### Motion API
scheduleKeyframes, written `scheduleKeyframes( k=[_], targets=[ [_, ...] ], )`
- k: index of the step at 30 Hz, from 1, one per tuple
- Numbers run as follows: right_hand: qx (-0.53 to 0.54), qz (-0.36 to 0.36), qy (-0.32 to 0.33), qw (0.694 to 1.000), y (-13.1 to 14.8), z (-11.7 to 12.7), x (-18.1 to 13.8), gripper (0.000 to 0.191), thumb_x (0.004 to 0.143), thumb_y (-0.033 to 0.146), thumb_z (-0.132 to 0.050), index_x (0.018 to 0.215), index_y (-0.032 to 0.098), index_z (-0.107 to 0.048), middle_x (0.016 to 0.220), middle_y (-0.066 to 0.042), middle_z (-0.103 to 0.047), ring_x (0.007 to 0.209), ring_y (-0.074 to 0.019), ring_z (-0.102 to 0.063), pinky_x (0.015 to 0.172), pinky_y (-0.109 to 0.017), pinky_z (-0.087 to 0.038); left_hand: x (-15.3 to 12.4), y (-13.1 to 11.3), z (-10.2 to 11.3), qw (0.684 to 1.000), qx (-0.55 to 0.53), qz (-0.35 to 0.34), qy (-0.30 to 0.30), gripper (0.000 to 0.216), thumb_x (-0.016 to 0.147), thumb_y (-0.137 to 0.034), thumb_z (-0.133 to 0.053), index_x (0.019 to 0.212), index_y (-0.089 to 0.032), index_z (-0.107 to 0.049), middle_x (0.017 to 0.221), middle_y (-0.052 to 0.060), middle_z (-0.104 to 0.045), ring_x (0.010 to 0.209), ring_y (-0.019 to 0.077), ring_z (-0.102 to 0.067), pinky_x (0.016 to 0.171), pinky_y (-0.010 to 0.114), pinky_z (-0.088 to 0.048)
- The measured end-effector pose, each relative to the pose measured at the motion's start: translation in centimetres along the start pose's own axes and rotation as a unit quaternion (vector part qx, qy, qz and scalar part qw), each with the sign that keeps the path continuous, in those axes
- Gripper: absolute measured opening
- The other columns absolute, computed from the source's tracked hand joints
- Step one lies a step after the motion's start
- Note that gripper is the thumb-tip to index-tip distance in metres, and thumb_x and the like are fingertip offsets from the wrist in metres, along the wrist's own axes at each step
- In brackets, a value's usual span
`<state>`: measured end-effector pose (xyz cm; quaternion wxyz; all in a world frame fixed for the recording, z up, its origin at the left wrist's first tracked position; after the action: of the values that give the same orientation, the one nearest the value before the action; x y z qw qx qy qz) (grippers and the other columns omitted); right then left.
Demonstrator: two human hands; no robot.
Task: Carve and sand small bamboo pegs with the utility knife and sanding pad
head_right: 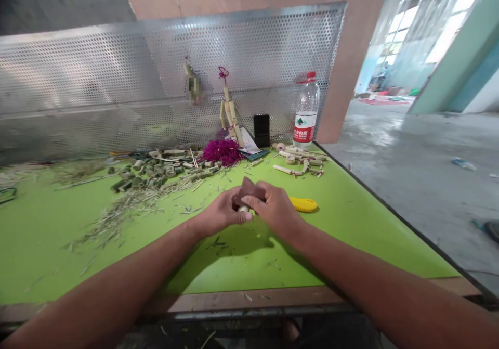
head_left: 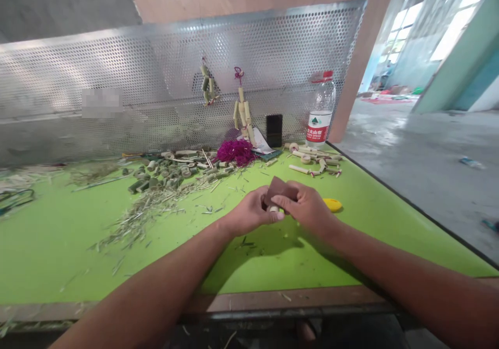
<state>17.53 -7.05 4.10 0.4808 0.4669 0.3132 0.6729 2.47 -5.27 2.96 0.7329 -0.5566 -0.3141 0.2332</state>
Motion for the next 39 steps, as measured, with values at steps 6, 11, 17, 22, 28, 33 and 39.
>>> scheduleKeyframes(
  k=[6, 11, 17, 22, 28, 33, 39],
  targets=[
    [0.009, -0.004, 0.003, 1.000, 0.17, -0.23, -0.22, 0.024, 0.080, 0.042, -0.065, 0.084, 0.018, -0.063, 0.071, -0.002, -0.066, 0.065, -0.0170, -0.058, 0.059, -0.029, -0.043, -0.03, 0.02, 0.05, 1.000, 0.002, 0.018, -0.011, 0.053, 0.070, -0.043, -0.080, 0.105, -0.012, -0.055, 0.079, 0.000, -0.050, 0.067, 0.0095, -0.045, 0.058, 0.023, -0.038],
    [0.012, -0.003, 0.014, 1.000, 0.12, -0.18, -0.05, 0.026, 0.080, 0.042, -0.066, 0.089, 0.018, -0.065, 0.076, -0.003, -0.068, 0.068, -0.0176, -0.059, 0.063, -0.030, -0.045, -0.14, -0.19, 0.13, 1.000, 0.003, 0.011, -0.016, 0.056, 0.068, -0.045, -0.080, 0.105, -0.013, -0.055, 0.080, 0.001, -0.052, 0.069, 0.0109, -0.048, 0.060, 0.024, -0.041],
    [0.036, 0.004, 0.023, 0.999, 0.05, -0.25, 0.00, 0.024, 0.080, 0.042, -0.067, 0.089, 0.019, -0.067, 0.080, -0.003, -0.070, 0.074, -0.0190, -0.062, 0.066, -0.030, -0.046, -0.20, -0.15, 0.18, 1.000, -0.005, -0.001, -0.008, 0.059, 0.069, -0.046, -0.080, 0.111, -0.013, -0.055, 0.093, 0.006, -0.056, 0.078, 0.0141, -0.052, 0.067, 0.027, -0.045],
    [0.021, 0.007, -0.008, 1.000, 0.29, -0.02, -0.09, 0.023, 0.080, 0.041, -0.065, 0.085, 0.018, -0.065, 0.078, -0.003, -0.069, 0.073, -0.0183, -0.061, 0.065, -0.030, -0.046, -0.21, 0.01, 0.13, 0.999, 0.021, 0.024, -0.018, 0.057, 0.069, -0.045, -0.080, 0.110, -0.012, -0.056, 0.084, 0.002, -0.053, 0.070, 0.0111, -0.048, 0.061, 0.024, -0.042],
    [-0.004, 0.011, 0.009, 1.000, 0.24, -0.14, -0.09, 0.021, 0.080, 0.037, -0.066, 0.087, 0.018, -0.066, 0.078, -0.003, -0.070, 0.073, -0.0185, -0.062, 0.066, -0.030, -0.046, -0.21, -0.09, 0.04, 0.999, 0.019, 0.024, -0.024, 0.054, 0.070, -0.042, -0.079, 0.108, -0.013, -0.055, 0.083, 0.002, -0.054, 0.072, 0.0119, -0.050, 0.062, 0.024, -0.043],
    [-0.003, 0.009, 0.033, 0.999, 0.05, -0.20, 0.01, 0.020, 0.080, 0.038, -0.065, 0.081, 0.018, -0.064, 0.075, -0.002, -0.069, 0.071, -0.0182, -0.062, 0.064, -0.029, -0.045, -0.17, -0.16, 0.00, 1.000, 0.006, -0.001, -0.007, 0.049, 0.072, -0.037, -0.079, 0.108, -0.013, -0.056, 0.090, 0.004, -0.057, 0.078, 0.0133, -0.053, 0.068, 0.026, -0.044],
    [-0.007, 0.006, 0.014, 1.000, 0.18, -0.04, 0.11, 0.020, 0.080, 0.037, -0.065, 0.083, 0.017, -0.065, 0.076, -0.003, -0.069, 0.072, -0.0182, -0.062, 0.066, -0.030, -0.046, -0.22, 0.27, 0.12, 0.998, 0.048, 0.031, -0.018, 0.052, 0.069, -0.037, -0.081, 0.106, -0.013, -0.056, 0.081, 0.001, -0.055, 0.069, 0.0112, -0.049, 0.062, 0.025, -0.041]
  ],
)
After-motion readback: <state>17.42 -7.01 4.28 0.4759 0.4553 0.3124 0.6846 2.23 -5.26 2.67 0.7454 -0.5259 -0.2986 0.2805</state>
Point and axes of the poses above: each hand's wrist, its own x-axis towards the middle knuckle, its own z-axis out of the back of the hand, y = z × x, the point moved 3 cm from there along x, towards the middle knuckle
